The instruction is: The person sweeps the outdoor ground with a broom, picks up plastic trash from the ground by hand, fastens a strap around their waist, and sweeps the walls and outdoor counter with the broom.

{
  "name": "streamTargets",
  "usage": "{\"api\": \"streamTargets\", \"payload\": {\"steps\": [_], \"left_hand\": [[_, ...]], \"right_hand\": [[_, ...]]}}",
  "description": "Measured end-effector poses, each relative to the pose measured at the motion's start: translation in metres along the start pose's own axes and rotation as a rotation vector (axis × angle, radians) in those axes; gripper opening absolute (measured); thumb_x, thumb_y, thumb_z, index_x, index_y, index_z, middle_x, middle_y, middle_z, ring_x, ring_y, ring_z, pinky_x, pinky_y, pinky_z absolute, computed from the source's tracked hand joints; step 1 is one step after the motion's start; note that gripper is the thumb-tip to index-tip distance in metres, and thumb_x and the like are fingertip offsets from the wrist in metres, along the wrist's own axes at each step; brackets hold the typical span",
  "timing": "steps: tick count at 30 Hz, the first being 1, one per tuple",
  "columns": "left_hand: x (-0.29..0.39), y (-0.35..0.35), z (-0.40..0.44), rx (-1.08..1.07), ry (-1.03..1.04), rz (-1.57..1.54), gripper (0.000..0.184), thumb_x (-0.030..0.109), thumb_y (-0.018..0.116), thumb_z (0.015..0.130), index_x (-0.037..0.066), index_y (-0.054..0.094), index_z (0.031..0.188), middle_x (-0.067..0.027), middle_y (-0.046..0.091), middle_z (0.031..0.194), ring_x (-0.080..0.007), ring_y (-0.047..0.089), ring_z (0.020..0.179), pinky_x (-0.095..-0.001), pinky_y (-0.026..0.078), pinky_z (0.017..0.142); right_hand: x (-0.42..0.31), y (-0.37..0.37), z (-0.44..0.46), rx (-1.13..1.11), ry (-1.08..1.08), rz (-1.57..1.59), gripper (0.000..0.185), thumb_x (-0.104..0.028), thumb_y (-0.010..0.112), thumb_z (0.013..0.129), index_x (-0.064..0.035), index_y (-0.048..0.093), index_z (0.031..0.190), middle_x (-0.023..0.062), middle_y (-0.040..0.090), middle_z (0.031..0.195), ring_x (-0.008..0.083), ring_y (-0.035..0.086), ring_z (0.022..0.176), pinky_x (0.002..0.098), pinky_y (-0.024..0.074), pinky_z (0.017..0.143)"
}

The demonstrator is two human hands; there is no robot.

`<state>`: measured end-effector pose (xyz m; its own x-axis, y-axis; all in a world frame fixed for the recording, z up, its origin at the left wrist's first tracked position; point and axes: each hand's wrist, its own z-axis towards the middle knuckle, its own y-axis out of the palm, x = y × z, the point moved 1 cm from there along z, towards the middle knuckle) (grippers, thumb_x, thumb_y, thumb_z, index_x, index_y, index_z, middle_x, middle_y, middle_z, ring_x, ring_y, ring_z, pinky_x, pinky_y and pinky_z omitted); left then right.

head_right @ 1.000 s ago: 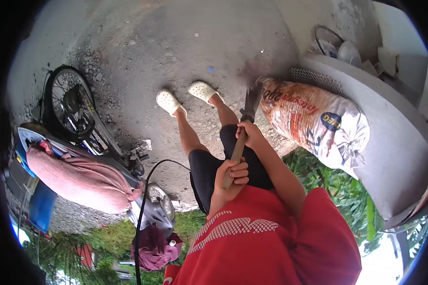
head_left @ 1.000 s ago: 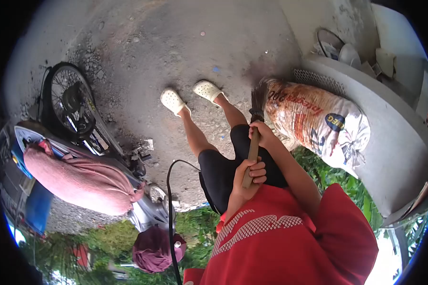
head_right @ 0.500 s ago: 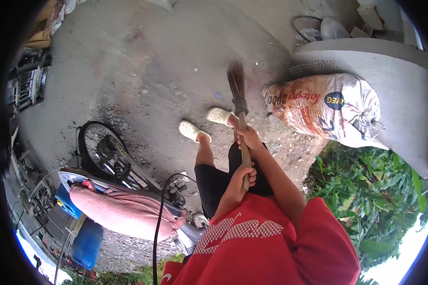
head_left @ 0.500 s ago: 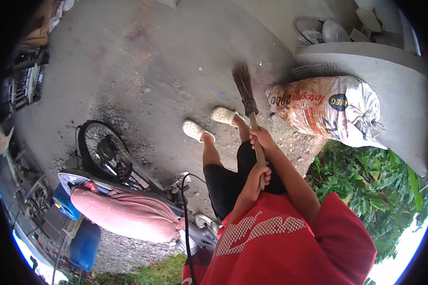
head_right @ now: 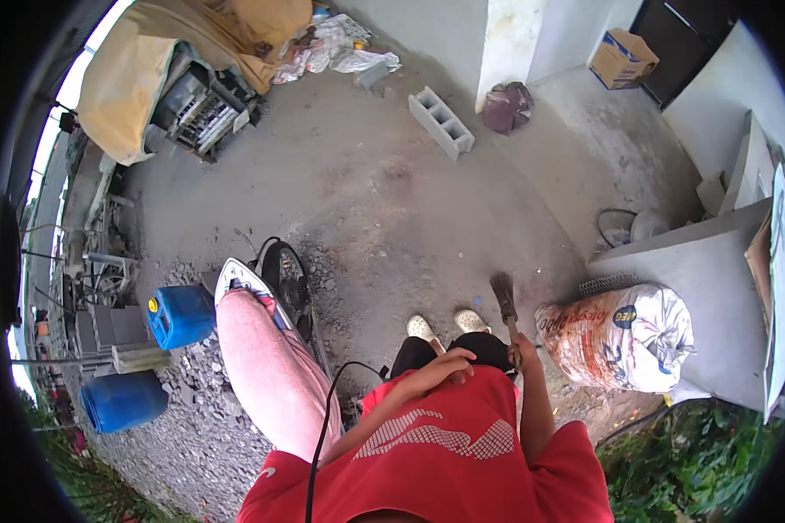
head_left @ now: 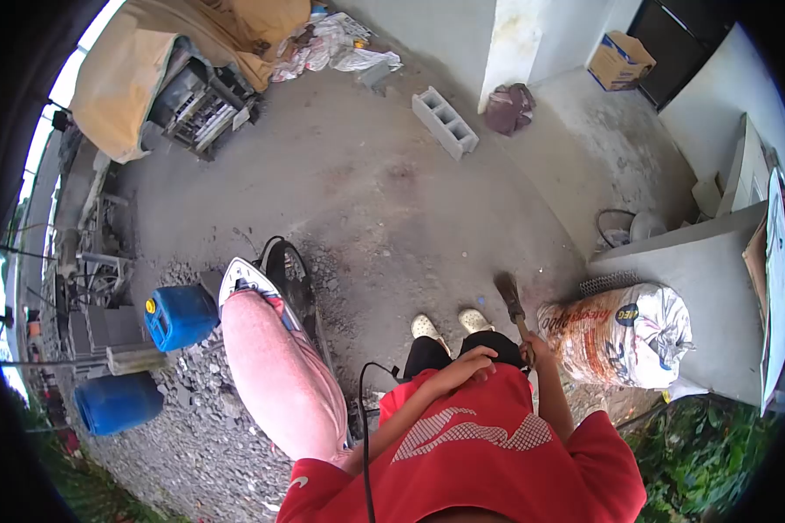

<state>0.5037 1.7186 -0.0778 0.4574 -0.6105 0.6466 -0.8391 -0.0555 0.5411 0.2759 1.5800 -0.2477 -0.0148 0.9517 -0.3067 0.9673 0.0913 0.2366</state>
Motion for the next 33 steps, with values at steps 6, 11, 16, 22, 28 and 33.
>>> {"api": "streamTargets", "payload": {"steps": [6, 11, 16, 22, 28, 33], "left_hand": [[0.024, -0.019, -0.062, -0.046, 0.121, 0.107, 0.033, 0.031, 0.045, 0.088, 0.007, 0.048, 0.111, -0.0020, 0.055, 0.088, -0.0098, 0.052, 0.075, -0.0228, 0.042, 0.066], [0.031, -0.026, -0.079, -0.051, 0.097, -0.029, 0.018, 0.025, 0.047, 0.088, 0.008, 0.052, 0.091, 0.0047, 0.042, 0.066, -0.0036, 0.038, 0.057, -0.0184, 0.031, 0.049], [0.082, -0.042, -0.094, 0.124, 0.285, -0.174, 0.017, 0.022, 0.045, 0.089, 0.006, 0.050, 0.087, 0.0056, 0.033, 0.060, -0.0031, 0.029, 0.052, -0.0198, 0.024, 0.046], [0.213, -0.093, -0.145, 0.499, 0.924, -0.219, 0.021, 0.025, 0.047, 0.084, 0.004, 0.047, 0.086, 0.0039, 0.030, 0.057, -0.0071, 0.028, 0.049, -0.0226, 0.023, 0.046], [0.355, -0.128, -0.270, 0.467, 1.851, -0.152, 0.018, 0.021, 0.047, 0.082, 0.005, 0.047, 0.089, 0.0029, 0.035, 0.058, -0.0088, 0.033, 0.052, -0.0256, 0.028, 0.053], [0.398, -0.152, -0.370, 0.657, 1.964, 0.254, 0.015, 0.020, 0.050, 0.079, 0.006, 0.048, 0.083, 0.0004, 0.036, 0.059, -0.0108, 0.036, 0.055, -0.0281, 0.028, 0.056]], "right_hand": [[0.016, 0.007, 0.007, 0.036, 0.066, 0.192, 0.006, -0.018, 0.048, 0.085, -0.0142, 0.043, 0.086, -0.0006, 0.044, 0.058, 0.0090, 0.047, 0.047, 0.0180, 0.0390, 0.037], [0.011, 0.025, 0.002, -0.046, 0.148, 0.135, 0.013, -0.020, 0.045, 0.087, -0.0108, 0.045, 0.078, 0.0014, 0.048, 0.059, 0.0105, 0.050, 0.050, 0.0194, 0.0447, 0.045], [0.049, 0.007, 0.051, 0.090, 0.126, -0.157, 0.026, -0.027, 0.043, 0.087, -0.0054, 0.056, 0.096, 0.0116, 0.063, 0.082, 0.0226, 0.060, 0.072, 0.0351, 0.0496, 0.071], [0.018, 0.055, 0.029, 0.189, 0.159, -0.169, 0.014, -0.020, 0.045, 0.082, -0.0073, 0.051, 0.086, 0.0079, 0.056, 0.072, 0.0182, 0.052, 0.061, 0.0310, 0.0439, 0.059], [-0.045, 0.106, 0.046, 0.153, 0.170, -0.207, 0.004, -0.012, 0.047, 0.078, -0.0092, 0.046, 0.076, 0.0043, 0.049, 0.062, 0.0137, 0.043, 0.049, 0.0269, 0.0382, 0.047], [-0.124, 0.166, 0.057, 0.111, 0.198, -0.304, 0.011, -0.007, 0.048, 0.075, -0.0108, 0.042, 0.067, 0.0012, 0.043, 0.054, 0.0099, 0.036, 0.039, 0.0235, 0.0334, 0.037]]}}
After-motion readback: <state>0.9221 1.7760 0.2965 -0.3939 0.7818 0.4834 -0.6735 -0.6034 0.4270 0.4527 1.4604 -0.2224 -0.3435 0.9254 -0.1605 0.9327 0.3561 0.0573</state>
